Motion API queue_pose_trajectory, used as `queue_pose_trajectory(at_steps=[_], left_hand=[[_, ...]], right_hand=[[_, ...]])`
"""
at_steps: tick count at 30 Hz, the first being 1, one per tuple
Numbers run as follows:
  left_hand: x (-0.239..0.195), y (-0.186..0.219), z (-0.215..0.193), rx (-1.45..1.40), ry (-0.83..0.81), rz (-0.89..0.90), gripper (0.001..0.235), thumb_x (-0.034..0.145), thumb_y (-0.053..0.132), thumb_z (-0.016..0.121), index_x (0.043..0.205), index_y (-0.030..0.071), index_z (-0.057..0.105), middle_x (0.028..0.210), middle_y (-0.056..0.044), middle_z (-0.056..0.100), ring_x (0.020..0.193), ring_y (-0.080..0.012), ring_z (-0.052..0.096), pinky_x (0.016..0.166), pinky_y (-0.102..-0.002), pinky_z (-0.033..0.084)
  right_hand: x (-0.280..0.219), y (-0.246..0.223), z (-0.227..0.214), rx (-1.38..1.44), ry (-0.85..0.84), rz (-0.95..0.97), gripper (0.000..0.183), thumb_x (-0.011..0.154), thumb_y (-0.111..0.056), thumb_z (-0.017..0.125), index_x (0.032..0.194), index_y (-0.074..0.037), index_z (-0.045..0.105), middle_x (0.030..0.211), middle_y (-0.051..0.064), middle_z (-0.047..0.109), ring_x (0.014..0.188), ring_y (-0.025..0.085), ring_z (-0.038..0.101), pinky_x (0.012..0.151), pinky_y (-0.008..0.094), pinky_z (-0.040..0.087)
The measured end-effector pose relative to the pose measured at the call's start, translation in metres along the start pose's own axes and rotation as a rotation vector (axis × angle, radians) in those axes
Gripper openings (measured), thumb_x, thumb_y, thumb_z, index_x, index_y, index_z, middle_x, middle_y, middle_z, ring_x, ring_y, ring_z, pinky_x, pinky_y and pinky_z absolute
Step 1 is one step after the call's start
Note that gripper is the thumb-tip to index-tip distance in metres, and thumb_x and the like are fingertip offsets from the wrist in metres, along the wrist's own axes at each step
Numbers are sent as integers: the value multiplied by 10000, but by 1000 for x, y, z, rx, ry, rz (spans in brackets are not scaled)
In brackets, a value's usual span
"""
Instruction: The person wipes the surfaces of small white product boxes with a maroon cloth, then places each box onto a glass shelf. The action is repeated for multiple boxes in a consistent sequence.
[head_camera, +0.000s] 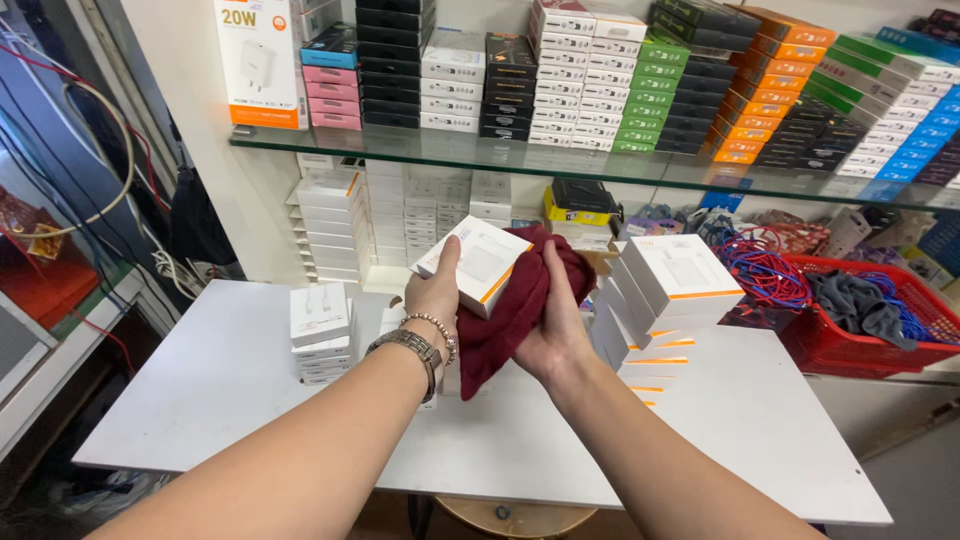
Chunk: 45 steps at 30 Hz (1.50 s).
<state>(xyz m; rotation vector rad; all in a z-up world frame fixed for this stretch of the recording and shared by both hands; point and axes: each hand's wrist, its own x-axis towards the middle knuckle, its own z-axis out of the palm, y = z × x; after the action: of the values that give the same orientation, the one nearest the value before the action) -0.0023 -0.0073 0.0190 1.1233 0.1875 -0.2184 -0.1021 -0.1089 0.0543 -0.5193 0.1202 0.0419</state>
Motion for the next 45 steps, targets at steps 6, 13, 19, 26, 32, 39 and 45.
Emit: queue_pose_trajectory(at_steps=[6, 13, 19, 26, 32, 39, 45], left_hand=[[-13, -3, 5, 666, 249, 203, 676, 833, 587, 779, 1257, 79, 644, 1235, -173, 662, 1174, -321, 610, 993, -450, 482], [-12, -6, -5, 395, 342, 128, 662, 796, 485, 779, 1252, 54, 566, 1240, -141, 683, 1150, -316, 676, 995, -433, 522], [-14, 0, -9, 410, 336, 93, 681, 753, 399, 860, 1212, -2, 556, 1217, -157, 657, 1091, -305, 700, 959, -412, 559], [-8, 18, -21, 125, 291, 45, 611, 749, 304, 885, 1130, -49, 562, 1047, -164, 670, 818, -248, 711, 625, -332, 620], [18, 44, -42, -103, 248, 34, 425, 831, 175, 772, 1033, -178, 648, 1037, -195, 681, 797, -262, 733, 644, -302, 662], [73, 90, -79, -87, 271, 14, 390, 840, 93, 758, 1094, -168, 620, 1101, -219, 689, 891, -296, 764, 755, -326, 638], [166, 115, -125, -212, 323, -73, 371, 860, 45, 751, 1108, -196, 618, 1132, -263, 679, 920, -353, 754, 797, -374, 636]], right_hand=[[-9, -12, -17, -337, 503, 26, 748, 854, -660, 620, 1409, -160, 591, 1379, 91, 655, 1226, 283, 619, 1022, 488, 515], [-12, -6, -87, -1426, 770, 14, 815, 831, -459, 795, 1437, -64, 420, 1243, 163, 666, 1129, 288, 677, 992, 401, 526], [24, -4, -114, -1490, 514, 39, 614, 938, -454, 628, 1361, -12, 577, 1201, 137, 690, 1050, 268, 686, 878, 385, 539], [47, -25, -46, -808, 142, 254, 343, 959, -242, 647, 1241, -48, 615, 1041, 59, 690, 929, 168, 716, 749, 275, 591], [84, -16, -10, -760, 203, 263, 352, 967, -215, 644, 1241, -1, 592, 1067, 129, 663, 874, 157, 683, 809, 227, 626], [166, 16, 15, -670, 237, 199, 338, 974, -174, 643, 1240, 20, 567, 1115, 161, 643, 938, 200, 672, 832, 241, 629], [257, 61, 30, -560, 261, 219, 292, 983, -86, 610, 1233, 44, 534, 1168, 172, 608, 1051, 222, 659, 912, 274, 582]])
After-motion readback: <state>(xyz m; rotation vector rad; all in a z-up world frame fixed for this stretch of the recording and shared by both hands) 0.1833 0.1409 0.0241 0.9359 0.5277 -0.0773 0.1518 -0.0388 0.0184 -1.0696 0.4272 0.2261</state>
